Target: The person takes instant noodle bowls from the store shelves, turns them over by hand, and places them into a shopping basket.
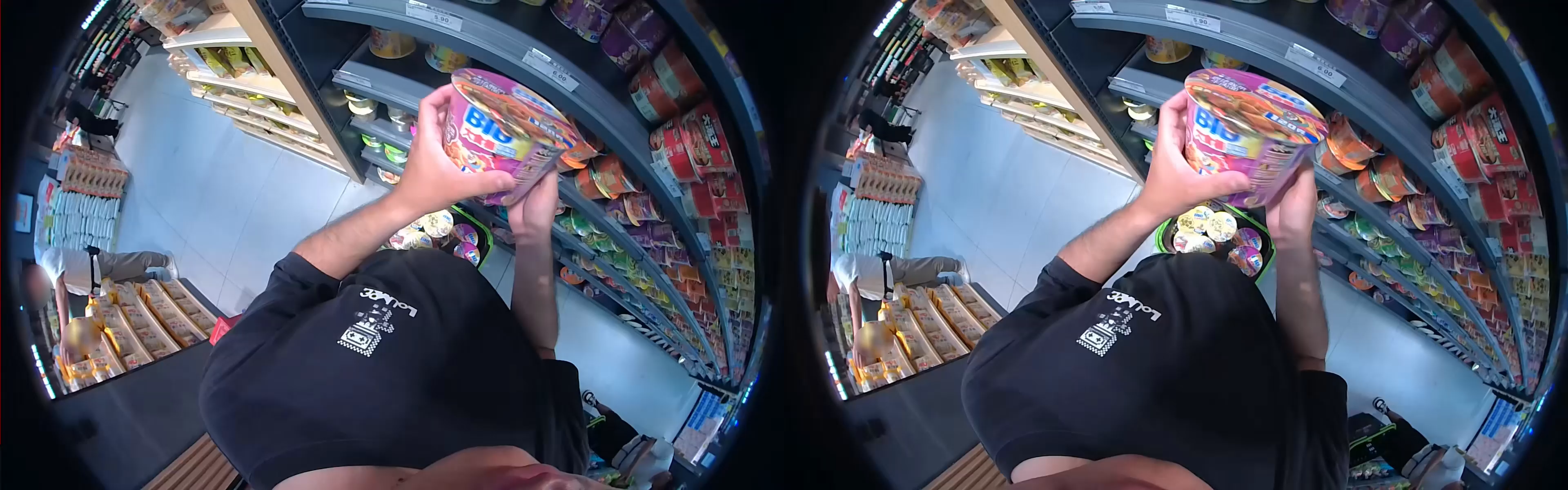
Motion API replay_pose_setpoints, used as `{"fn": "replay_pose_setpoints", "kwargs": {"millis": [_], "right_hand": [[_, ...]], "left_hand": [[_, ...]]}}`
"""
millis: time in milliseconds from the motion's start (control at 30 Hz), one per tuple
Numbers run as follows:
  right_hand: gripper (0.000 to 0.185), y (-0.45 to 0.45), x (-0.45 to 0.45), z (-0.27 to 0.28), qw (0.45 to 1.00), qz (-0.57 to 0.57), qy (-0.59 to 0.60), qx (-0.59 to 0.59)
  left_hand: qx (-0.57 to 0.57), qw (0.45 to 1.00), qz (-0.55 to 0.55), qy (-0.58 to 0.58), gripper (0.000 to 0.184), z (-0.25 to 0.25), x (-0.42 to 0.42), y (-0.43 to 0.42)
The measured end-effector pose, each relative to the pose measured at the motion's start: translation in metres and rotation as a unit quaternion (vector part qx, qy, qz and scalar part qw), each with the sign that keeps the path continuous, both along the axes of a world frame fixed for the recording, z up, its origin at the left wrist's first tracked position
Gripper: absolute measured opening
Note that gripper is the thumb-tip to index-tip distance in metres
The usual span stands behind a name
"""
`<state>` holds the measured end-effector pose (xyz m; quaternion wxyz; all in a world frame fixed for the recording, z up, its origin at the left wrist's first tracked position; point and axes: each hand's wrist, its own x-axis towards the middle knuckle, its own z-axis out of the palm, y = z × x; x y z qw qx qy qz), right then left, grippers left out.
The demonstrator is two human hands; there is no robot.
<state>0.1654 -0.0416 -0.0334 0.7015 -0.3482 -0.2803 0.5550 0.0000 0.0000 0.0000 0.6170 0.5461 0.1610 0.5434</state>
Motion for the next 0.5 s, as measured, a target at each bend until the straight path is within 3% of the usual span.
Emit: {"fn": "replay_pose_setpoints", "kwargs": {"millis": [67, 167, 300, 333, 367, 400, 433, 500], "right_hand": [[0.064, -0.004, -0.005, 0.014, 0.998, 0.007, 0.044, 0.038], [0.068, -0.010, -0.009, 0.010, 0.997, -0.029, 0.066, 0.025], [0.078, -0.016, 0.005, 0.012, 0.994, 0.000, 0.059, 0.087], [0.080, -0.018, 0.008, 0.011, 0.995, -0.005, 0.030, 0.092], [0.080, -0.025, 0.012, 0.015, 0.995, -0.023, -0.082, 0.061], [0.080, -0.029, 0.015, 0.022, 0.986, -0.025, -0.154, 0.066], [0.081, -0.030, 0.017, 0.028, 0.971, -0.025, -0.225, 0.075], [0.081, -0.030, 0.020, 0.034, 0.969, -0.006, -0.235, 0.080]], "left_hand": [[0.145, 0.966, 0.173, 0.128, 0.127, -0.008, 0.005, 0.001], [0.152, 0.966, 0.183, 0.103, 0.127, -0.026, 0.014, 0.000], [0.232, 0.947, 0.182, 0.128, 0.145, -0.036, 0.011, 0.004], [0.253, 0.928, 0.193, 0.191, 0.150, -0.039, 0.007, 0.005], [0.309, 0.890, 0.207, 0.265, 0.144, -0.040, -0.002, 0.009], [0.296, 0.895, 0.197, 0.271, 0.144, -0.051, -0.012, 0.011], [0.262, 0.918, 0.128, 0.267, 0.126, -0.064, -0.023, 0.016], [0.192, 0.948, -0.007, 0.252, 0.093, -0.080, -0.034, 0.018]]}}
